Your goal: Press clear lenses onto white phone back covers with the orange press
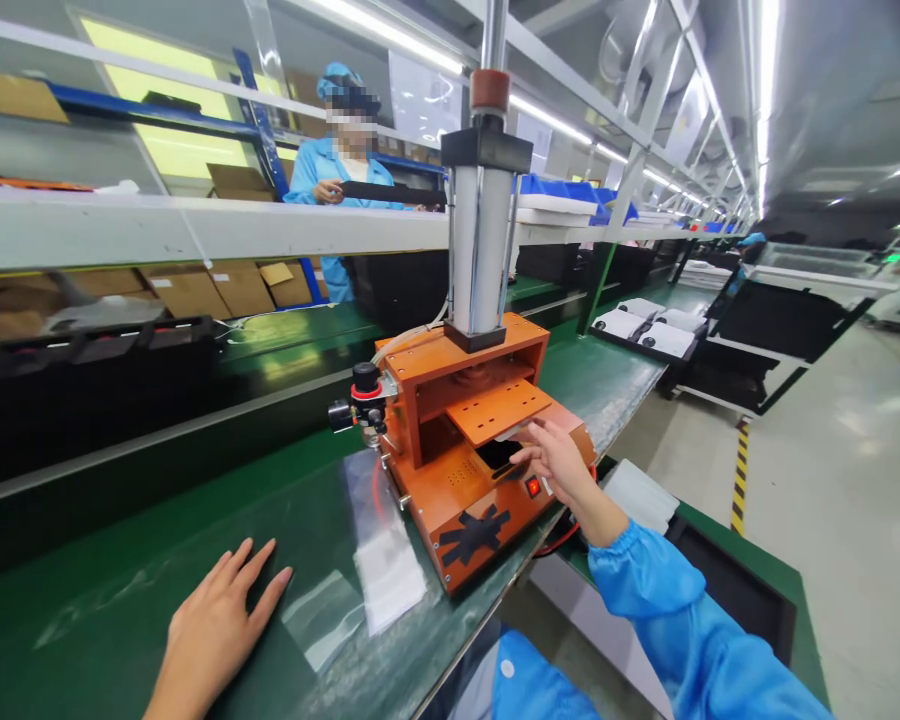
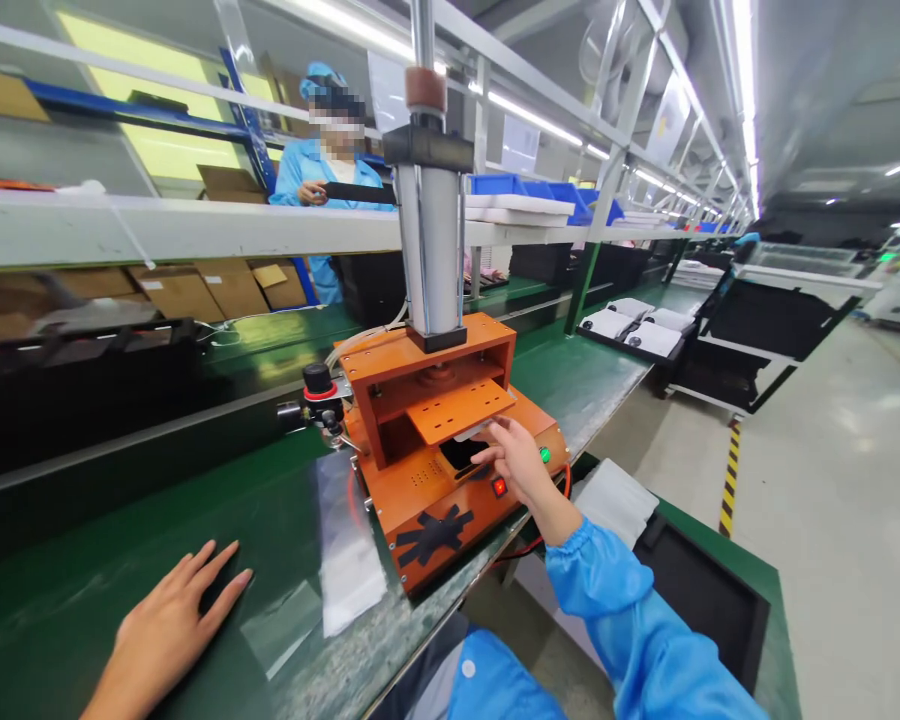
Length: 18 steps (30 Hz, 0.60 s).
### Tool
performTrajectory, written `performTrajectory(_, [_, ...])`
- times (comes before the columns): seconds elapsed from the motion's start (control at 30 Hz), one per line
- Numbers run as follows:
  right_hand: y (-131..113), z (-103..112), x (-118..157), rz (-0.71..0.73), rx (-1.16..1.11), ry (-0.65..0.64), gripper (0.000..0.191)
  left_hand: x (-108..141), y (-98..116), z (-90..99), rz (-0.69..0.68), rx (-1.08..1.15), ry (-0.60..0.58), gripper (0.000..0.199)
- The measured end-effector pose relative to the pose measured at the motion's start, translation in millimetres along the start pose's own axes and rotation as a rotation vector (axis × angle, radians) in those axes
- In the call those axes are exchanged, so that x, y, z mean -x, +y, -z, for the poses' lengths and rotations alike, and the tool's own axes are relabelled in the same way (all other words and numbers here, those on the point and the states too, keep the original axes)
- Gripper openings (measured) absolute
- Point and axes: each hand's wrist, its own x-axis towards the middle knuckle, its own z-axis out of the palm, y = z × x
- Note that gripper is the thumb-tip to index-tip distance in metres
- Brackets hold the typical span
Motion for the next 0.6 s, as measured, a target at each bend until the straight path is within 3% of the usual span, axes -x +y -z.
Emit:
performTrajectory(0.27, [-21.4,-20.1,-15.6,-0.034,-0.101,0.037,0.034,2.0,1.8,3.7,0.014,0.000,-0.023,0.079])
performTrajectory(0.47, [-34.3,-18.3,-19.9,-0.050,-0.025,0.020,0.015,4.9,2.0,11.3,0.007,0.010,-0.033,0.079])
performTrajectory(0.6, [-32.0,-15.2,-21.3,-0.121,-0.008,0.019,0.015,6.8,4.0,17.2,-0.003,0.016,-0.034,0.084])
